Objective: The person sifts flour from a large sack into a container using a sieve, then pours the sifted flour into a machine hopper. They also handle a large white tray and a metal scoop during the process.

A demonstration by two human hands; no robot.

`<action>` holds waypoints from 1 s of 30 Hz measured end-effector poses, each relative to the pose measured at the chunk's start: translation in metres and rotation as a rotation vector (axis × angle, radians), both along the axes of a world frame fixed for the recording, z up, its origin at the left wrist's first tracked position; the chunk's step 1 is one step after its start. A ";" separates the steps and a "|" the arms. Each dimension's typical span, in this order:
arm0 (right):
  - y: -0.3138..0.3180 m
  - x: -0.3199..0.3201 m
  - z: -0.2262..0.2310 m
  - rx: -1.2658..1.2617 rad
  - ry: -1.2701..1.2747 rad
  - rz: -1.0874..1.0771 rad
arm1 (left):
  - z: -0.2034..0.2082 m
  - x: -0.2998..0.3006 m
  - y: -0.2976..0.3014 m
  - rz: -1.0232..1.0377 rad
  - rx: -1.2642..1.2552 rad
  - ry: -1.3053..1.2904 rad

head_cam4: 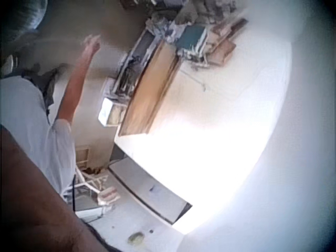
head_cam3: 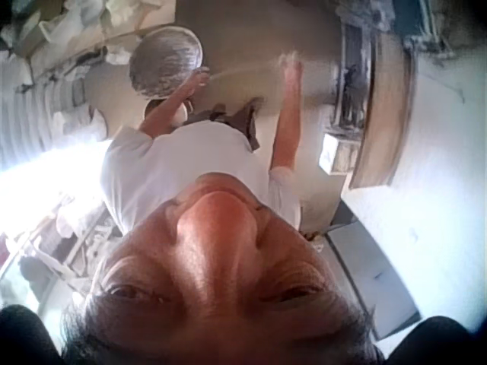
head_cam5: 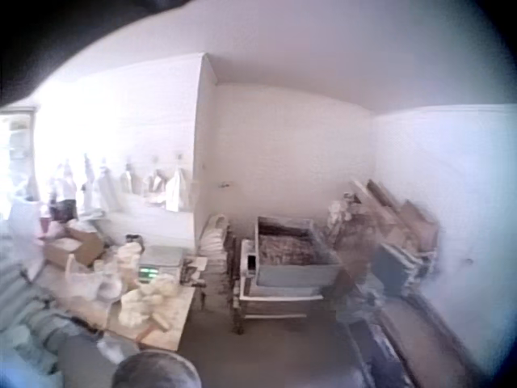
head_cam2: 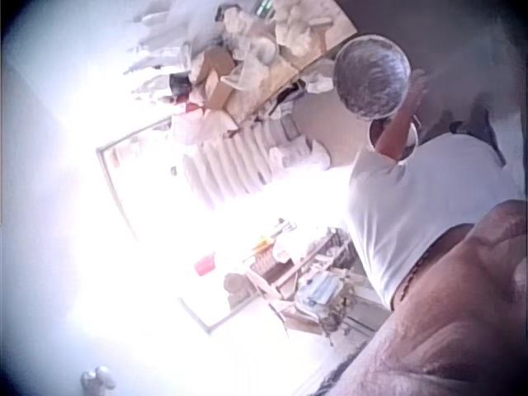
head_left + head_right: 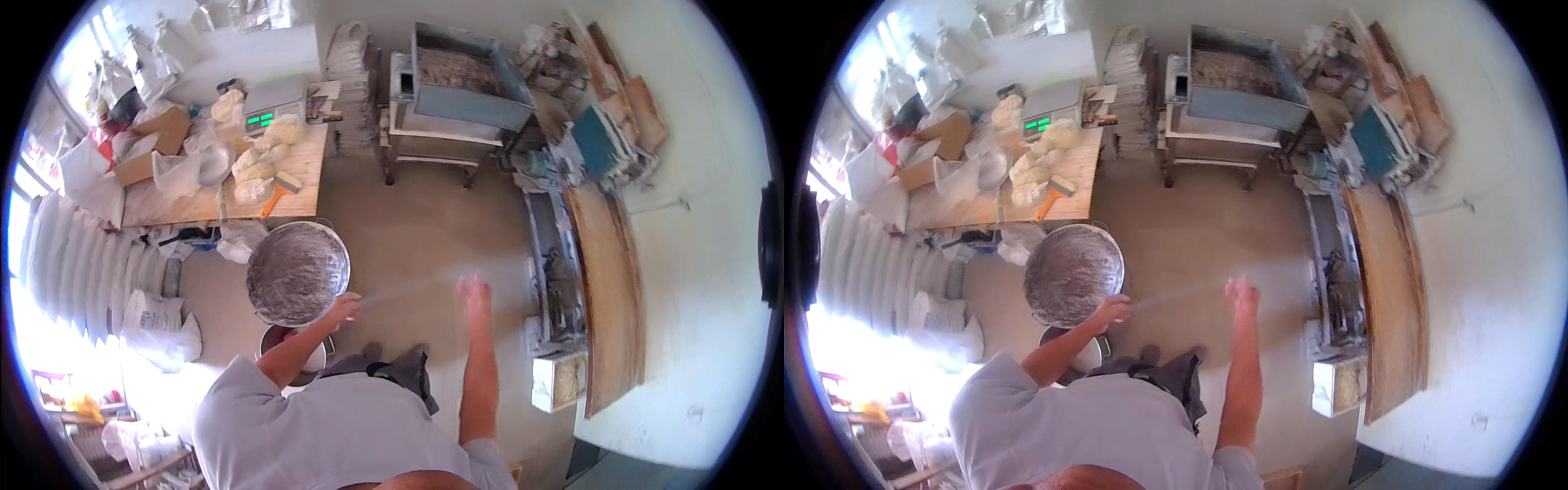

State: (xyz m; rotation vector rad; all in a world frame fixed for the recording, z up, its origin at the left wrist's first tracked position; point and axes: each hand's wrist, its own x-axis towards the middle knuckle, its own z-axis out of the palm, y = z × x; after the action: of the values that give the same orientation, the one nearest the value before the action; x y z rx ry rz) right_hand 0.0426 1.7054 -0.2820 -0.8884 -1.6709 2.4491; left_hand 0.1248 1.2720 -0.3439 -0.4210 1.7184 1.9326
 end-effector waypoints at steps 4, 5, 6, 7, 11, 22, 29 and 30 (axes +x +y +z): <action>0.027 -0.211 0.033 -0.106 0.028 0.164 | 0.031 -0.039 0.032 0.229 0.034 0.002; 0.029 -0.266 0.040 -0.139 0.028 0.131 | 0.029 -0.042 0.036 0.305 0.023 -0.017; 0.036 -0.328 0.054 -0.171 0.056 0.190 | 0.025 -0.045 0.041 0.349 0.055 0.001; 0.038 -0.385 0.065 -0.181 0.020 0.192 | 0.020 -0.045 0.045 0.440 -0.013 -0.024; 0.033 -0.585 0.104 -0.238 0.073 0.224 | 0.011 -0.039 0.085 0.703 -0.098 -0.132; 0.039 -0.753 0.117 -0.339 -0.244 0.087 | 0.080 -0.155 0.252 0.741 -0.165 -0.181; 0.068 -0.733 0.076 -0.440 -0.158 0.343 | 0.092 -0.248 0.288 0.672 -0.058 -0.004; 0.077 -0.717 0.071 -0.405 -0.198 0.307 | 0.098 -0.263 0.291 0.665 -0.012 0.037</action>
State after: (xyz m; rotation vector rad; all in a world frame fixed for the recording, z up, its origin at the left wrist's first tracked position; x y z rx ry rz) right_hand -0.6744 1.7825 -0.2108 -1.0070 -1.4822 3.0767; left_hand -0.1383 1.5626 -0.2464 -1.0753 1.7520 2.3791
